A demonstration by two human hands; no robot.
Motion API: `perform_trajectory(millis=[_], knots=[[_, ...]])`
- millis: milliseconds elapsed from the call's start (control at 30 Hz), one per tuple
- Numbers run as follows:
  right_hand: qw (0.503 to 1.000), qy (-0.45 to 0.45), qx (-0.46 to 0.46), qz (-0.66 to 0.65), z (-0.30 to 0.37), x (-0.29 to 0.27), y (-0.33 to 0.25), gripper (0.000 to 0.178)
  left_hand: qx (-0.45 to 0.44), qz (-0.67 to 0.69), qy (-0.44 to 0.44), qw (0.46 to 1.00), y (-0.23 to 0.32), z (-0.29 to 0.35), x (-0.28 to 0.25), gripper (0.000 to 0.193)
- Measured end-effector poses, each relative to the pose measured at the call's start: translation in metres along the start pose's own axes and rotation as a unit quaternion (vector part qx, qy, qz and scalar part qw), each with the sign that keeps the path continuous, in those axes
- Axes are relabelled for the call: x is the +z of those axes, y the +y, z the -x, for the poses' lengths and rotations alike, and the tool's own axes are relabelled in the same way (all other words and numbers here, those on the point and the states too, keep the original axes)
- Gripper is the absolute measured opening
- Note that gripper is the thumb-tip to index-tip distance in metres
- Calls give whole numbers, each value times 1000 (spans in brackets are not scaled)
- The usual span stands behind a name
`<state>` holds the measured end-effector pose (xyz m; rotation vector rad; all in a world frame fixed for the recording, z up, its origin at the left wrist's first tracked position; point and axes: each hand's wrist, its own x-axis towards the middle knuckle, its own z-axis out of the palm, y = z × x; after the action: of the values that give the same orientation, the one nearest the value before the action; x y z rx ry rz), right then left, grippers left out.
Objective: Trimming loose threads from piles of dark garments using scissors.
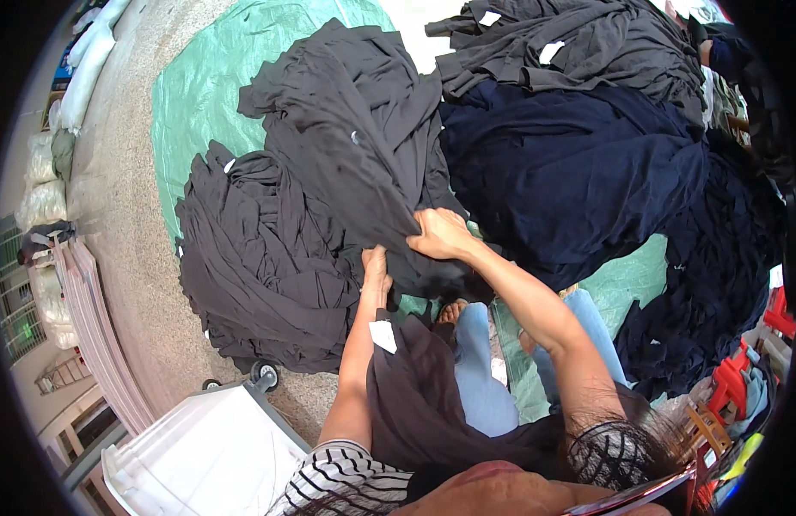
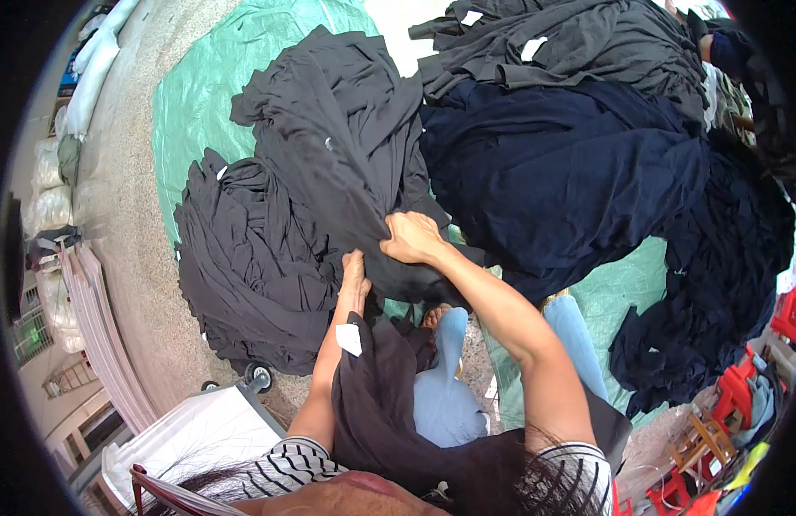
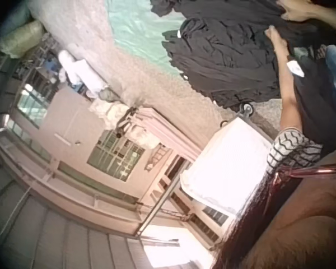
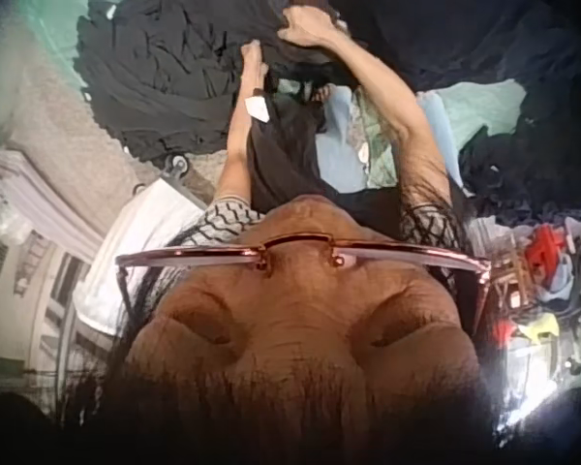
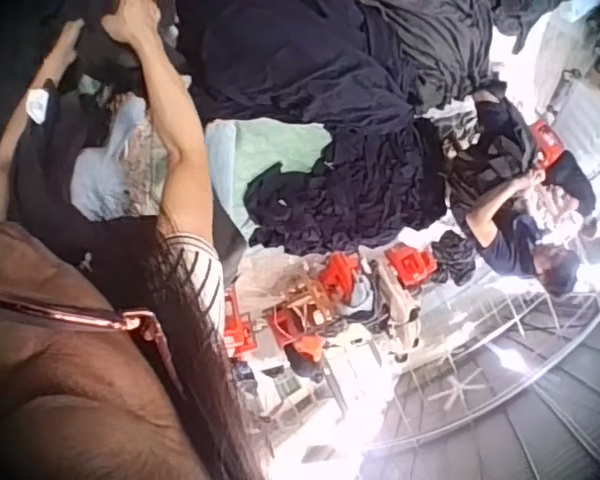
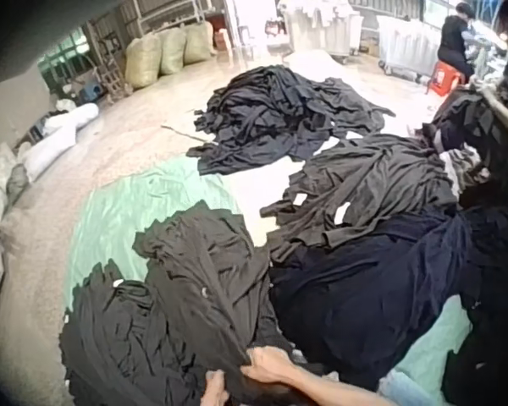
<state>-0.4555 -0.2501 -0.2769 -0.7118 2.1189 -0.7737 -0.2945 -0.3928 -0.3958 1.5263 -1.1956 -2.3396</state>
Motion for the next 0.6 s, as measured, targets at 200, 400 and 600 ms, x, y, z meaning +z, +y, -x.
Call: perform_trajectory(millis=[200,400,600], knots=[[979,17,204,-12,15,26,58,106,-86,148,-88,981,3,22,-19,57],[938,126,217,-239,12,91,50,147,-147,19,-101,984,37,27,11,87],[935,10,123,-332,28,34,-5,128,-78,-18,-36,996,89,85,18,63]])
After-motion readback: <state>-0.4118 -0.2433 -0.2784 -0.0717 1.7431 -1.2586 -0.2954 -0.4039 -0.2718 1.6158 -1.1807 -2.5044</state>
